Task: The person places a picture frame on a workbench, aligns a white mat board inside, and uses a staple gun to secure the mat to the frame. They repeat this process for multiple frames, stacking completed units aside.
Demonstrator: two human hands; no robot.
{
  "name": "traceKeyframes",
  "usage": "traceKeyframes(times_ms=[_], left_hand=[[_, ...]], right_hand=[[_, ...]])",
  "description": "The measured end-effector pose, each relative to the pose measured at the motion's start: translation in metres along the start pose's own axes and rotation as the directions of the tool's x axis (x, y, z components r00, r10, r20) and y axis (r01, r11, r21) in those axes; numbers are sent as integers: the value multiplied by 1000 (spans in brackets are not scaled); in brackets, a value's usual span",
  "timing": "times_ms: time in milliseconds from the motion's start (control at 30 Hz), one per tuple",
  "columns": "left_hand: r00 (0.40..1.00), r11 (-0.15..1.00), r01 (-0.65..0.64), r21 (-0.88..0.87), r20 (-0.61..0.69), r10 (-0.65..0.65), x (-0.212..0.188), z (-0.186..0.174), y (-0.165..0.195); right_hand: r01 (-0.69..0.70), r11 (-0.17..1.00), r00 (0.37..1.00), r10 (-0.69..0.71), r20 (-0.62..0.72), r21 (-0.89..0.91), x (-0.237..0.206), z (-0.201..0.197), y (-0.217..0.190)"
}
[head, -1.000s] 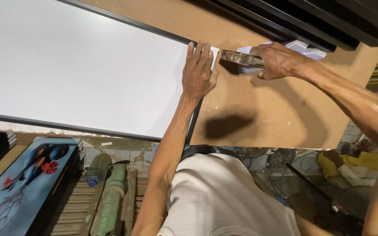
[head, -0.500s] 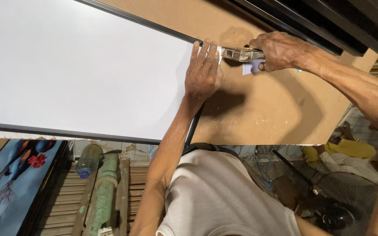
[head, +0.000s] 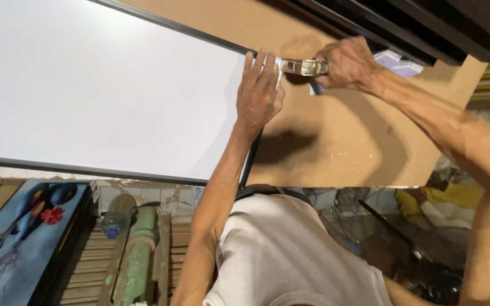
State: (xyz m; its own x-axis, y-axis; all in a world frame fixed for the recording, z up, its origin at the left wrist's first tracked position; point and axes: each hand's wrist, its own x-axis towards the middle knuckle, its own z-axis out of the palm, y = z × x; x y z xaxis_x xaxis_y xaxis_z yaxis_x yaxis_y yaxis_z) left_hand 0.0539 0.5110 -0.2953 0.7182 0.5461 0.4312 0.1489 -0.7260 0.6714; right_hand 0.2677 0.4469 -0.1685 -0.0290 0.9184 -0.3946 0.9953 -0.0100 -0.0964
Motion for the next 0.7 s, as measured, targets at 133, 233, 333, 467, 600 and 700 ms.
traceKeyframes(times_ms=[133,233,333,467,600,700], left_hand=[[1000,1000,19,4,-5,-19,4,-6,5],[1000,1000,21,-8,-16,-21,5,-11,9],[999,1000,-19,-12,-31,18,10,-16,13],[995,994,-88,70,45,85,14,-28,23],[997,992,-79,97,5,79,-8,-50,35],[998,987,-59,150,11,58,-48,-80,47]], right_hand=[[-410,897,886,348,307,166,-52,19,-19],[-702,641,680,473,561,310,-111,45,-38],[-719,554,690,500,524,419,-160,75,-48],[-603,582,795,491,355,545,-185,83,-25],[-298,793,888,434,-150,531,-153,56,11],[-28,974,967,83,-240,225,-104,49,13]])
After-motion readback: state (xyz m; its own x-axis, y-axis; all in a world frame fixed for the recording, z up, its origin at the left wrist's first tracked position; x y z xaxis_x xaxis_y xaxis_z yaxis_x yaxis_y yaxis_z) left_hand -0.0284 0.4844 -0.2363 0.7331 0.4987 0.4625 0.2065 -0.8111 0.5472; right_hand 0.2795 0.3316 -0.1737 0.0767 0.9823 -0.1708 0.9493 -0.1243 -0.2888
